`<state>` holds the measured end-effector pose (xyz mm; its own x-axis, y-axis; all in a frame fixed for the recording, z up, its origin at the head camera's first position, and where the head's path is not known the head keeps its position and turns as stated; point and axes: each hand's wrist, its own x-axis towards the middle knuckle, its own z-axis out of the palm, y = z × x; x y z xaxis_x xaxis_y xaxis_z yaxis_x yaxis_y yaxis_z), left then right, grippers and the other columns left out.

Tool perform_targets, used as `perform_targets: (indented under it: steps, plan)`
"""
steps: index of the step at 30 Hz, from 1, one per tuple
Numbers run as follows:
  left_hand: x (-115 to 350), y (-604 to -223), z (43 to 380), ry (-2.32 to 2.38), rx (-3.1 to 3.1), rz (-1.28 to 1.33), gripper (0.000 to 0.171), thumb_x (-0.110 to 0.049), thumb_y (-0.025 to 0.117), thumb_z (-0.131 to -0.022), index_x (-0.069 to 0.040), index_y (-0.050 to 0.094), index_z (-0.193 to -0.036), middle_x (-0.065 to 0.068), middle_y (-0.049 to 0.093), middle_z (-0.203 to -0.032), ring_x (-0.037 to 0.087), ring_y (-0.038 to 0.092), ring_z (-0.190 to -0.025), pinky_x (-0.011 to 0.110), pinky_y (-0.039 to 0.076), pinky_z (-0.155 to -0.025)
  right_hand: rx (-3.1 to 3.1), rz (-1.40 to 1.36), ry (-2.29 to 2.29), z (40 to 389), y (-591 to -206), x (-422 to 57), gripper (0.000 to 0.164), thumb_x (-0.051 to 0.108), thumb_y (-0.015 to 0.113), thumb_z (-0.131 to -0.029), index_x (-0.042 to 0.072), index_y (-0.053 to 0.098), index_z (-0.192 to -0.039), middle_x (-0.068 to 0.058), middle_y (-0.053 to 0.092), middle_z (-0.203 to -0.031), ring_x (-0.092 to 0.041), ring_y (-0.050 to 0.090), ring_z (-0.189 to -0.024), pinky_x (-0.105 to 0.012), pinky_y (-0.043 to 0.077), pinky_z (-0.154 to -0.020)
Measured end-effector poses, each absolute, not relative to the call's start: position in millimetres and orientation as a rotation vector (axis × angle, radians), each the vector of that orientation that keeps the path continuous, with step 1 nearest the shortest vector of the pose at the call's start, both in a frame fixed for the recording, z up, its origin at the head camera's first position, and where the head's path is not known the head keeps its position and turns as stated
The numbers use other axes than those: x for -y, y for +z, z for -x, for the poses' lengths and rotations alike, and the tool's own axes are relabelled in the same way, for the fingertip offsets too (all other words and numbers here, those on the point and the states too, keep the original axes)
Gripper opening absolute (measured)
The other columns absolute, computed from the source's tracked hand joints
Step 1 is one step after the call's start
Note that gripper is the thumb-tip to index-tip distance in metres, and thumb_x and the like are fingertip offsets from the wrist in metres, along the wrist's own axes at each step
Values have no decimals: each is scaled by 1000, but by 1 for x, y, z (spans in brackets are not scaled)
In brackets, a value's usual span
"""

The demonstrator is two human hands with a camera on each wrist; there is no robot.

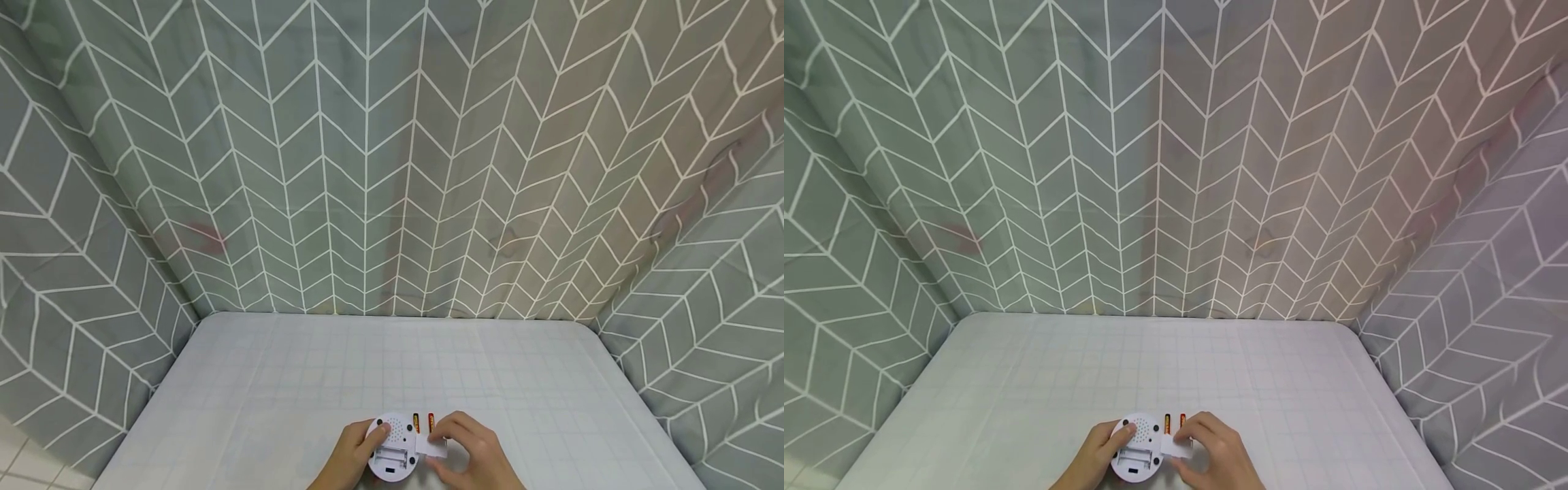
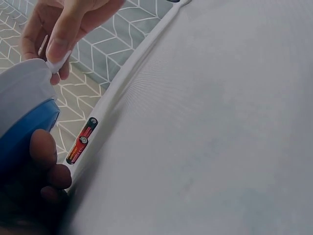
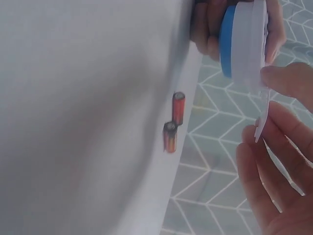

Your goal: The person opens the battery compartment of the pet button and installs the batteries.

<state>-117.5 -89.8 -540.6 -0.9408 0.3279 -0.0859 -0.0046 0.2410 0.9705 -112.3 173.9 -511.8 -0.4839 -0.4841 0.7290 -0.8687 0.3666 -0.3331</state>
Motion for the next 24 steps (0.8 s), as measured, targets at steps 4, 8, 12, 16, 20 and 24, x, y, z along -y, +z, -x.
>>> perform_targets:
  steps: [4,8,12,16,20,24]
  plan:
    - [90,-540,118,1736,-2250,-293,44,-35,49,-111,0,75,-115,1,77,-96,8,63,-89,16,49,-89,2136,-1111,959,114,-511,-180,38,14,95,-76,17,71,-105,8,67,-104,-5,66,-91,-14,53,-84]
    - [90,-540,119,1733,-2244,-281,45,-35,49,-110,1,74,-118,1,78,-100,9,63,-91,15,49,-90,2177,-1041,963,115,-510,-186,42,9,97,-71,18,71,-103,9,67,-100,-5,66,-88,-15,54,-80]
    - [90,-543,119,1739,-2240,-283,44,-35,49,-110,1,74,-119,2,79,-102,8,64,-92,15,49,-91,2185,-992,950,118,-512,-194,36,13,95,-76,18,71,-102,9,67,-98,-5,66,-86,-16,54,-79]
    - [90,-543,119,1745,-2242,-292,44,-34,50,-110,1,75,-119,3,79,-103,7,64,-93,16,49,-92,2198,-942,927,119,-511,-200,34,14,94,-76,19,72,-102,10,68,-98,-5,65,-85,-14,53,-79]
    - [90,-542,118,1749,-2242,-299,44,-35,51,-109,1,75,-118,2,79,-101,8,64,-91,17,50,-91,2237,-888,920,120,-511,-205,40,7,96,-70,19,72,-100,11,68,-98,-4,65,-84,-14,54,-77]
    - [90,-539,118,1745,-2230,-281,44,-38,52,-108,-1,75,-119,0,79,-101,9,64,-91,18,51,-92,2288,-828,915,120,-513,-208,43,4,97,-66,19,72,-97,12,68,-97,-3,65,-83,-16,55,-74]
